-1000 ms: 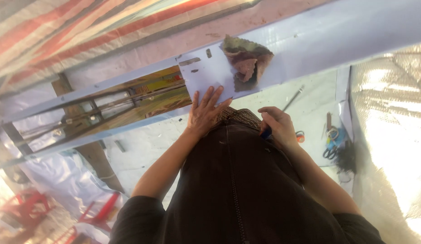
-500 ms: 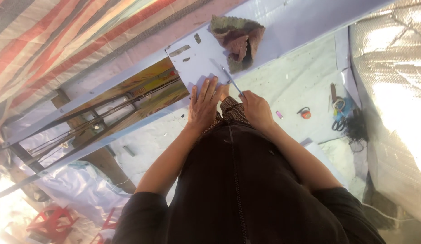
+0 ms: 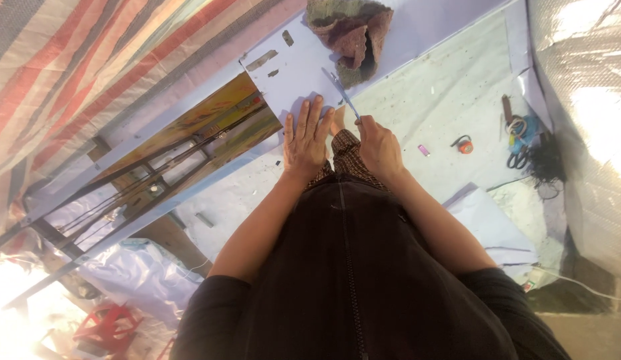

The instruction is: Assembling a display sign by inserting a poster into a metal frame and adjusting it with a screwdriver

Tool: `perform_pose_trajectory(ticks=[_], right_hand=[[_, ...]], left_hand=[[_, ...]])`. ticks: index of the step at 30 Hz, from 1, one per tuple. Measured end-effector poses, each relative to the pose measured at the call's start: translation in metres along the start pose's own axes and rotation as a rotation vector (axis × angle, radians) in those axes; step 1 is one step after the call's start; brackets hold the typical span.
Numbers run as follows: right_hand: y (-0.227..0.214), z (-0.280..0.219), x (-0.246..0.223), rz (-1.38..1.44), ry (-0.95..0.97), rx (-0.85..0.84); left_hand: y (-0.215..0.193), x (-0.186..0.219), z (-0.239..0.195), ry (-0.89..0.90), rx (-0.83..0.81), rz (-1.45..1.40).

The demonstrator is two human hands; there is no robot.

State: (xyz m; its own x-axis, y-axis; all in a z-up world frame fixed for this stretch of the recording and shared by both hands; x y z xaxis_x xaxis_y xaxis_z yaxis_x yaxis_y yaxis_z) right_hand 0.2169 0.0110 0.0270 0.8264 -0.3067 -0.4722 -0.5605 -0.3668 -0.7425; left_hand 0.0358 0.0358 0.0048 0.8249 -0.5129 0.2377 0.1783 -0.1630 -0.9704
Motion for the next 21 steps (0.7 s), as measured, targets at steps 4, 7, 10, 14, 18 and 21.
perform_pose_trajectory(ticks=[4,7,10,14,18,21], right_hand=[[0.028,-0.006,-0.003,-0.192,-0.059,-0.012],[0.015,-0.006,-0.007,-0.084,-0.01,-0.025],[0.002,0.006,-0.003,-0.221,0.059,-0.077],[-0.01,0.004,-0.017,-0.059,0.165,-0.122],[-0.009,-0.007,-0.03,-0.028,0.097,-0.079],[0.008,-0.007,-0.02,-0.064,0.064,-0.037]], left_hand=[[-0.004,0.001,0.001,0.009,0.02,0.013],[-0.001,0.002,0.001,0.016,-0.01,0.0],[0.006,0.001,0.002,0.016,-0.02,0.021],[0.009,-0.002,-0.001,0.019,-0.026,0.035],[0.025,-0.007,-0.002,0.029,-0.017,0.016],[0.029,-0.01,-0.004,0.046,-0.028,0.038]])
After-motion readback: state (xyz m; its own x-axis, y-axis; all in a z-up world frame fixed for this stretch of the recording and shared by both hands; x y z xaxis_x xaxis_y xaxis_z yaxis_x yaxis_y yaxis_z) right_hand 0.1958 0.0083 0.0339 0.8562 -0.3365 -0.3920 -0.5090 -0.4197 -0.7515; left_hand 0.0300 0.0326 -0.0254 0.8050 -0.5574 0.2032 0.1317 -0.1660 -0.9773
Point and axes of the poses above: each hand's wrist, its own z-axis towards the middle knuckle, its own y-axis out of the palm, x = y × z, the point moved 3 cm from there along z, towards the middle knuckle, and after that the axes turned 6 degrees about -z, right-handed, at the moved point
